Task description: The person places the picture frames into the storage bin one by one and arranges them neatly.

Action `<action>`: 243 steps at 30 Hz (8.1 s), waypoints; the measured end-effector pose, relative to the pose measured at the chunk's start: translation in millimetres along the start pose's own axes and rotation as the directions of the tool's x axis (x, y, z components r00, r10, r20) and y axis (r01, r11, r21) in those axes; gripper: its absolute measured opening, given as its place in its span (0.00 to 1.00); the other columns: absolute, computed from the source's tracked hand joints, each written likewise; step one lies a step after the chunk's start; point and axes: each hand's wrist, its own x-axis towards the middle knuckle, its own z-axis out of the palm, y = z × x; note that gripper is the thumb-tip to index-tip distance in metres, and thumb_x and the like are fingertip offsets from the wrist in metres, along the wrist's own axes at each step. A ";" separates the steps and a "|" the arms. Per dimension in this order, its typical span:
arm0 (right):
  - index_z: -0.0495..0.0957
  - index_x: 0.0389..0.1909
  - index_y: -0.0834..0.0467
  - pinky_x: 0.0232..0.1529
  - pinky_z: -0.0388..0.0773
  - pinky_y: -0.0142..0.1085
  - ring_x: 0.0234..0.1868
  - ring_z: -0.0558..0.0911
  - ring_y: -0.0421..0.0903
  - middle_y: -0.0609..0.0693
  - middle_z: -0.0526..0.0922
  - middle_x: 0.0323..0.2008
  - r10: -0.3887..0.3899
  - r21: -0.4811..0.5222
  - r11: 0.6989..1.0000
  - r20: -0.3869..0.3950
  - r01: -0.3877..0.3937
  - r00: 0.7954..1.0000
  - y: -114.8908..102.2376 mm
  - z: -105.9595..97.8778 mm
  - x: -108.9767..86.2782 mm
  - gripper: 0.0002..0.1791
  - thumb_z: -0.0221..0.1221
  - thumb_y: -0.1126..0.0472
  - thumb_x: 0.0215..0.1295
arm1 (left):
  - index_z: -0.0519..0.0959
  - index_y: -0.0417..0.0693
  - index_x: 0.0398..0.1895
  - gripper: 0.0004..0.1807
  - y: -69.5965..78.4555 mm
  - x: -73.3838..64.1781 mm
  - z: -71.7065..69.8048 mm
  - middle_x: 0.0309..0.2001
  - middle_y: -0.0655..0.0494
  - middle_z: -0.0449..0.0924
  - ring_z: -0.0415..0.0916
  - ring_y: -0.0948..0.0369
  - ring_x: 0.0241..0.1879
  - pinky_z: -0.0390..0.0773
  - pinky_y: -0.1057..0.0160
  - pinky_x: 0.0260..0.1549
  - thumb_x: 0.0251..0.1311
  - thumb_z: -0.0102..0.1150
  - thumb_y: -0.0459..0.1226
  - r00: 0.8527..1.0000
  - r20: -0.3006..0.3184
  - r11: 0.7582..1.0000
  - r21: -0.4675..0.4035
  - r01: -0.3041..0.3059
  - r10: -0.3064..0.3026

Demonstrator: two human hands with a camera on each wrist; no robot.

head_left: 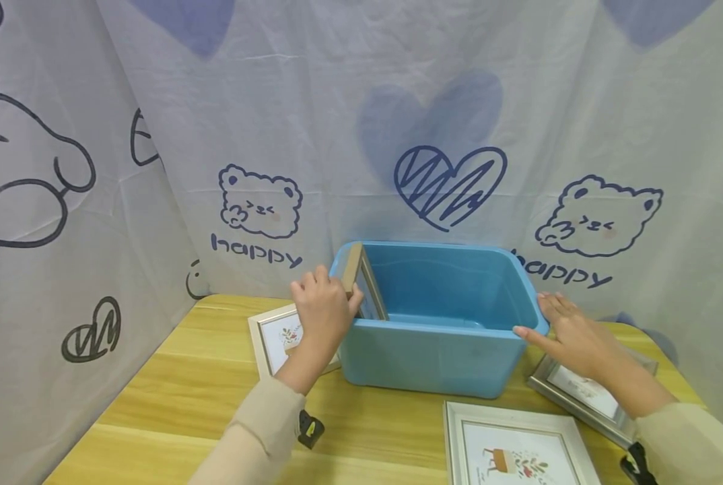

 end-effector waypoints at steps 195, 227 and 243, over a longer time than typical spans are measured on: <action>0.51 0.66 0.75 0.60 0.52 0.66 0.65 0.54 0.74 0.76 0.51 0.65 -0.006 0.028 1.000 -0.003 0.006 1.000 2.5 2.3 0.9 0.46 0.42 0.37 0.67 | 0.62 0.46 0.67 0.40 -158.1 -193.7 -7.7 0.66 0.38 0.62 0.61 0.42 0.64 0.25 0.75 0.67 0.55 0.54 0.58 0.698 0.462 0.753 -0.637 -0.167 0.546; 0.50 0.66 0.75 0.60 0.51 0.67 0.65 0.53 0.73 0.76 0.51 0.66 0.007 0.035 0.999 0.016 -0.007 1.000 1.3 1.0 1.4 0.47 0.41 0.36 0.67 | 0.65 0.47 0.65 0.39 -157.5 -199.1 -32.1 0.65 0.40 0.65 0.65 0.42 0.61 0.29 0.74 0.68 0.55 0.54 0.59 0.729 0.396 0.751 -0.614 -0.242 0.559; 0.50 0.66 0.76 0.60 0.52 0.67 0.65 0.53 0.74 0.77 0.51 0.65 -0.001 0.030 1.000 0.014 0.000 1.000 1.8 1.5 1.4 0.47 0.42 0.36 0.67 | 0.66 0.43 0.64 0.35 -157.0 -195.4 -29.1 0.63 0.39 0.67 0.30 0.60 0.74 0.27 0.65 0.70 0.62 0.45 0.58 0.712 0.313 0.725 -0.566 -0.392 0.629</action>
